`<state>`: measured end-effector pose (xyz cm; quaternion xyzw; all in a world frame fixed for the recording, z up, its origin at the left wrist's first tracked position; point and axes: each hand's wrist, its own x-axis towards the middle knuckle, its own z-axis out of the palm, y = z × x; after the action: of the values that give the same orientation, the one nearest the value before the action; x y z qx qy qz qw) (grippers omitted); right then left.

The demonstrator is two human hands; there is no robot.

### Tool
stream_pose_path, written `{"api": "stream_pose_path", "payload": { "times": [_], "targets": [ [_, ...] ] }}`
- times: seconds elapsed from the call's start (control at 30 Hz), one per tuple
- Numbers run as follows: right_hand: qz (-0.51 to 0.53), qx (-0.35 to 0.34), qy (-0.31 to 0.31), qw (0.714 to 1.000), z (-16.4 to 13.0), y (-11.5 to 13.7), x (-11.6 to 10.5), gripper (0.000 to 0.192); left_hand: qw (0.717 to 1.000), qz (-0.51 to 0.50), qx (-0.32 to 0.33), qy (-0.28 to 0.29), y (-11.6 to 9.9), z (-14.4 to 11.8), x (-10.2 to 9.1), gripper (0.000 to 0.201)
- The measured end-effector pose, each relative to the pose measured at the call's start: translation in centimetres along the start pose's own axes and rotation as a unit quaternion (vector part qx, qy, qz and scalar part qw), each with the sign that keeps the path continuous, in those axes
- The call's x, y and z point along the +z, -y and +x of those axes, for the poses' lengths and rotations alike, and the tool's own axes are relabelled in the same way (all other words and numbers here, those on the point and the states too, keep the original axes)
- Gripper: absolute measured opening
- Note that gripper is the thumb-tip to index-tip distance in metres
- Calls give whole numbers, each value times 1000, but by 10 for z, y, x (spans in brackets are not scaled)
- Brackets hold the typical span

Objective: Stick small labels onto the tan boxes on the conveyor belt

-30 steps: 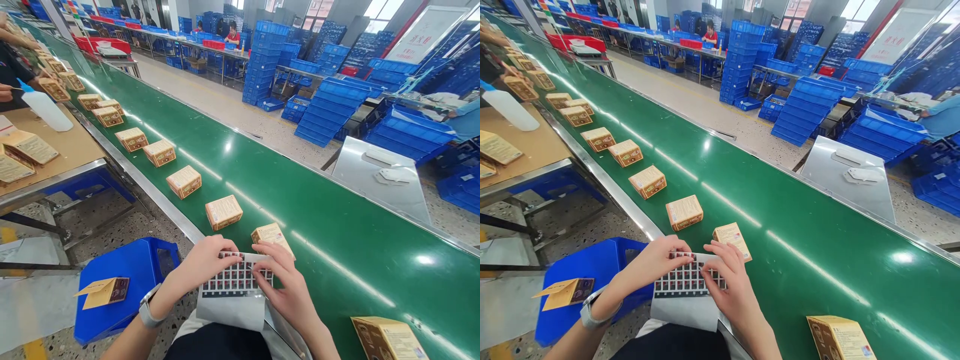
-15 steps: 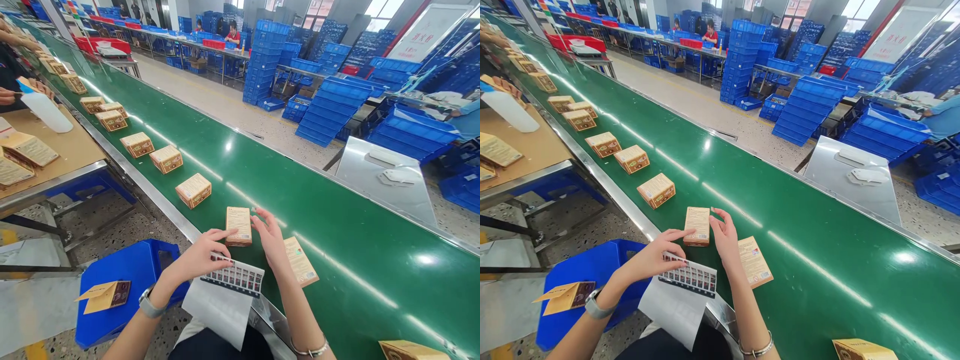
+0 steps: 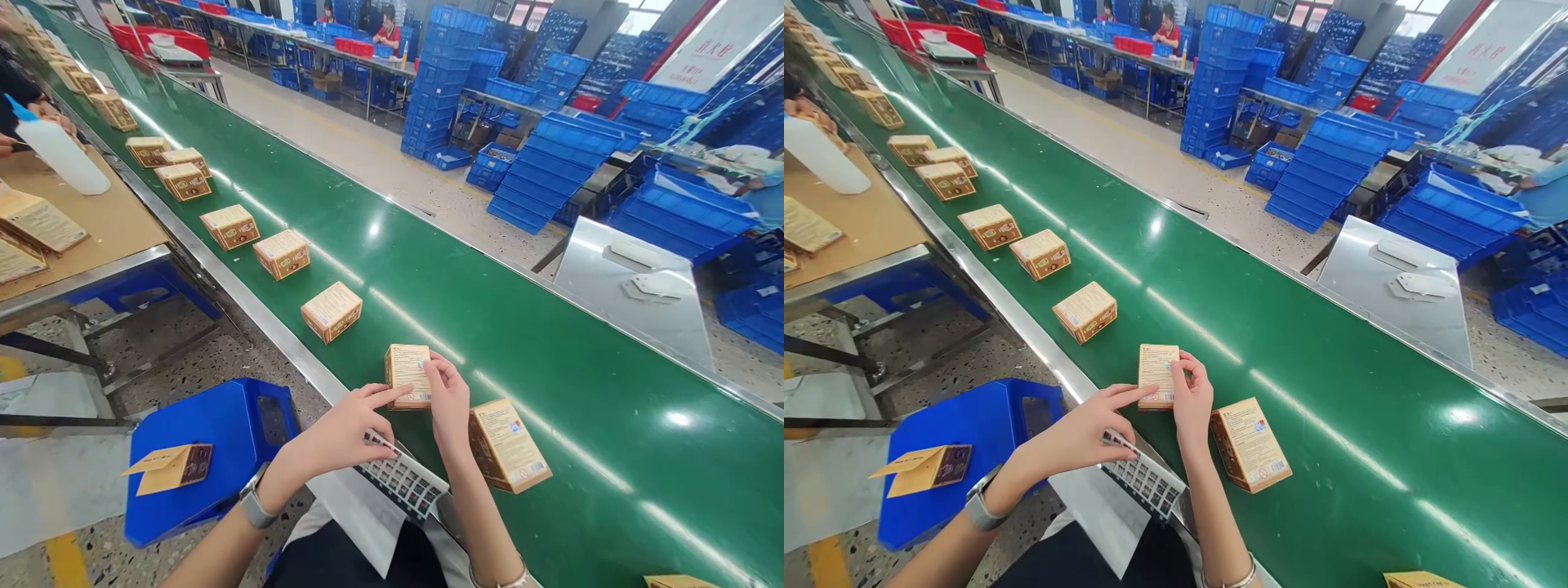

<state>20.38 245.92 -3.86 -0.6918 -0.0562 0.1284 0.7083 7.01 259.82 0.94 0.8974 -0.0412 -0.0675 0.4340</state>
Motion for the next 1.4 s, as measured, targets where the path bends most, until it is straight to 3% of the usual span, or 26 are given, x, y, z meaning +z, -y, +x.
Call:
{"api": "stream_pose_path", "payload": {
  "times": [0.27, 0.43, 0.57, 0.67, 0.77, 0.87, 0.93, 1.03, 1.23, 1.4],
  "targets": [
    [-113, -29, -35, 993, -9, 12, -16, 27, 999, 0, 25, 20, -8, 5, 7, 5],
    [-178, -37, -77, 980, -2, 17, -27, 53, 998, 23, 46, 30, -16, 9, 15, 5],
    [-199, -44, -76, 976, 2, 27, -43, 41, 999, 21, 43, -4, -23, 7, 16, 5],
    [-256, -107, -52, 959, -13, 49, -57, 32, 999, 0, 15, -40, -28, 3, 9, 12],
    [-320, -193, 86, 924, -40, 78, -64, 24, 998, -20, -28, -56, -36, -2, -3, 16],
    [-365, -290, 251, 848, -62, 96, -61, 16, 991, -93, -84, -51, -46, -4, -12, 13],
    [-392, -358, 272, 803, -69, 98, -55, 15, 979, -158, -120, -40, -50, -5, -14, 14],
    [-419, -415, 237, 772, -69, 93, -47, 16, 966, -197, -158, -51, -51, -6, -15, 14],
    [-394, -470, 190, 766, -67, 84, -42, 23, 967, -173, -172, -77, -42, -7, -19, 27],
    [-357, -396, 208, 820, -64, 85, -44, 15, 974, -153, -148, -74, -43, -11, -24, 20]
  ]
}}
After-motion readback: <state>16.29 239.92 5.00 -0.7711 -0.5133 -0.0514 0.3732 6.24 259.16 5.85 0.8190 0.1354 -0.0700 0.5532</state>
